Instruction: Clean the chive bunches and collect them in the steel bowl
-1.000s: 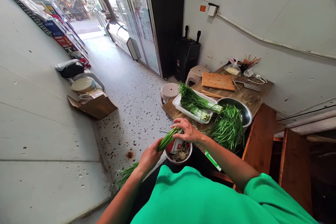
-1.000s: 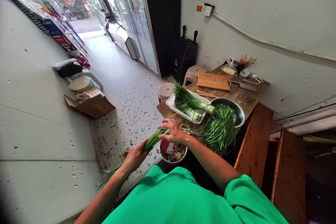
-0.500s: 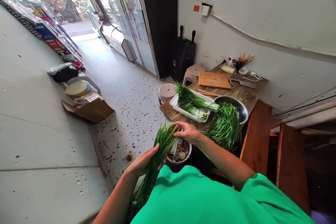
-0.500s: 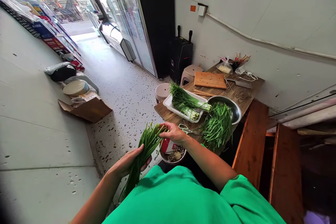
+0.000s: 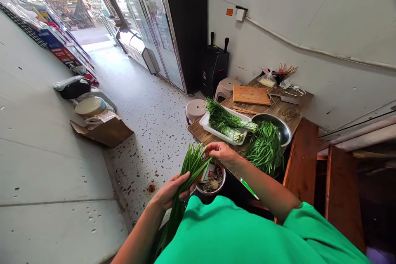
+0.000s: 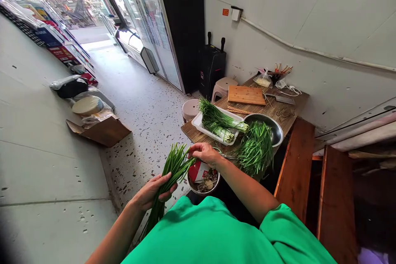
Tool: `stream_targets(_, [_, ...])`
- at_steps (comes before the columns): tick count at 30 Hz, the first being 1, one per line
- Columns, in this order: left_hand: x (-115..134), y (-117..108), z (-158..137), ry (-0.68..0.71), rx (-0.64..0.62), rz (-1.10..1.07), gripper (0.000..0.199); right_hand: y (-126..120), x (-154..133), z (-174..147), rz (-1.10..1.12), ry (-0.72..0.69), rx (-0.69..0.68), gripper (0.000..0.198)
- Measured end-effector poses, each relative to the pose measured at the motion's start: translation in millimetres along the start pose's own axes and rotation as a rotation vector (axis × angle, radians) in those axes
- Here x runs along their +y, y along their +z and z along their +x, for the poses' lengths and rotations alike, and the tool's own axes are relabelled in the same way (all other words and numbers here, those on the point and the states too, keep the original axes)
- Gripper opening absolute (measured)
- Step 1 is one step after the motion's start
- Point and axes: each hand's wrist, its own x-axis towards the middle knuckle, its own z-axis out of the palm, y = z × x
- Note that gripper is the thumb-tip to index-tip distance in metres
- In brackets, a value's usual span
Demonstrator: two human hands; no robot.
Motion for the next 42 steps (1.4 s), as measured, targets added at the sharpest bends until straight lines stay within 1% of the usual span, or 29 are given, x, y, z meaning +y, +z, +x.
stream_targets(3, [-1,0,1,0.003,0.028,0.003,0.032,-2,-7,-2,0.034,0.068,-0.014,0.02])
stream_targets(5, [0,1,1,0.0,0.042,0.016,0.035,-5,-11,-2,0.043,0.067,-0.046,0.025])
stream_targets(7, [1,0,1,-0.014,0.048,0.034,0.036,-10,-13,0,0.079,0.038,-0.044,0.031])
stream_targets(9, [1,-2,0,-0.046,0.04,0.045,0.036,-19,-14,5,0.189,0.018,0.006,0.033])
stream_targets(12, [1,-9,-1,-0.09,0.01,0.025,0.034,-32,-10,13,0.36,-0.025,0.106,0.028])
stream_targets(14, [-1,-14,-1,-0.1,0.002,0.002,0.034,-39,-4,17,0.399,-0.02,0.118,0.026])
stream_targets(17, [-3,-19,0,-0.12,-0.011,-0.021,0.034,-46,5,21,0.459,0.037,0.091,0.026])
stream_targets(20, [-5,-22,0,-0.147,-0.032,-0.018,0.033,-57,9,25,0.507,-0.025,0.175,0.026])
stream_targets(21, [-5,-23,-1,-0.152,-0.037,-0.013,0.033,-60,10,25,0.464,-0.06,0.224,0.024])
stream_targets(22, [-6,-24,-1,-0.155,-0.037,-0.009,0.033,-63,11,25,0.367,-0.085,0.26,0.024])
stream_targets(23, [-7,-25,-1,-0.154,-0.033,-0.003,0.033,-65,12,25,0.218,-0.097,0.27,0.024])
stream_targets(25, [-8,-26,-1,-0.146,-0.009,0.015,0.034,-62,16,21,-0.144,-0.123,0.256,0.023])
stream_targets(26, [-8,-26,0,-0.142,0.006,0.031,0.034,-57,17,19,-0.293,-0.143,0.242,0.022])
stream_targets(27, [-8,-25,0,-0.138,0.02,0.052,0.034,-50,19,16,-0.388,-0.154,0.216,0.023])
stream_targets(29, [-8,-23,1,-0.134,0.04,0.1,0.034,-34,20,14,-0.423,-0.139,0.124,0.033])
stream_targets(31, [-6,-21,1,-0.141,0.04,0.138,0.035,-23,18,16,-0.35,-0.06,-0.018,0.045])
stream_targets(32, [-5,-21,1,-0.149,0.034,0.15,0.036,-21,16,18,-0.293,-0.028,-0.039,0.046])
stream_targets(33, [-4,-20,1,-0.16,0.026,0.157,0.037,-22,13,21,-0.228,-0.021,0.005,0.044])
stream_targets(34, [-4,-21,0,-0.17,0.019,0.161,0.037,-24,10,23,-0.163,-0.038,0.108,0.041])
stream_targets(36, [-4,-21,0,-0.175,0.017,0.162,0.037,-31,5,26,-0.074,-0.107,0.368,0.044])
stream_targets(37, [-4,-22,0,-0.172,0.02,0.164,0.037,-32,4,26,-0.084,-0.128,0.412,0.045])
stream_targets(38, [-4,-22,0,-0.168,0.024,0.167,0.037,-31,5,26,-0.126,-0.134,0.369,0.044])
stream_targets(40, [-5,-22,1,-0.168,0.03,0.174,0.037,-23,7,26,-0.244,-0.151,0.15,0.039])
stream_targets(41, [-5,-22,2,-0.176,0.03,0.178,0.037,-17,9,27,-0.275,-0.163,0.042,0.039])
stream_targets(42, [-5,-21,2,-0.185,0.027,0.181,0.037,-13,9,30,-0.268,-0.183,-0.007,0.04])
